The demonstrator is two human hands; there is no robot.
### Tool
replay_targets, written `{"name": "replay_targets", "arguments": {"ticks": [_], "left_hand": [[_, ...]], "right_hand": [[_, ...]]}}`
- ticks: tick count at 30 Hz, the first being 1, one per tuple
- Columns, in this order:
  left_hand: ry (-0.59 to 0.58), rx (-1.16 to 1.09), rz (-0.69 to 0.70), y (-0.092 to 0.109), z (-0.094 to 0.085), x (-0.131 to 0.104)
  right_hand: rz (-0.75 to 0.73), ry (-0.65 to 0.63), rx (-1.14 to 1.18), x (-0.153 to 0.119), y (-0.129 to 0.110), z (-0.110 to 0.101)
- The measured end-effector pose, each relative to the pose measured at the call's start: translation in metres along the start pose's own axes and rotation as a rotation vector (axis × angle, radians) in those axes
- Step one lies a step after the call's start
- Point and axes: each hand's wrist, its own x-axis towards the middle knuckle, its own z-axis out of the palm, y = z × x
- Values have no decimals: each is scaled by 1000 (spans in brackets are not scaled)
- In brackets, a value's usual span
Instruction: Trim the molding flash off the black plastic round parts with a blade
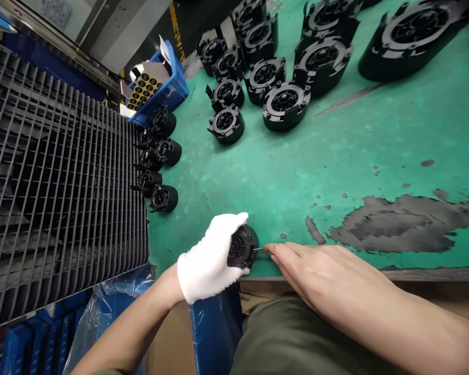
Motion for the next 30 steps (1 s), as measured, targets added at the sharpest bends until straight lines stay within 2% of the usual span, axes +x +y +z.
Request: {"name": "replay_targets", "arguments": {"ticks": [9,13,17,19,23,25,28,30], "left_hand": [[70,13,18,2,7,1],[74,21,11,2,8,2],[70,36,15,1,8,2],[74,38,36,0,8,3],[96,39,61,-1,8,4],[110,35,64,-1,8,3],[149,36,86,-2,10,3],[246,60,117,-3,16,8]], "right_hand": [[54,-319,-101,27,-15,-30],[116,-437,-33,37,-20,-41],[201,-502,79,41,-16,-44],[225,-491,184,41,-10,-44],[234,-443,610,39,8,-50],[287,-422,770,36,16,-54],[340,-324,824,26,22,-54],[335,-208,809,19,22,-49]]}}
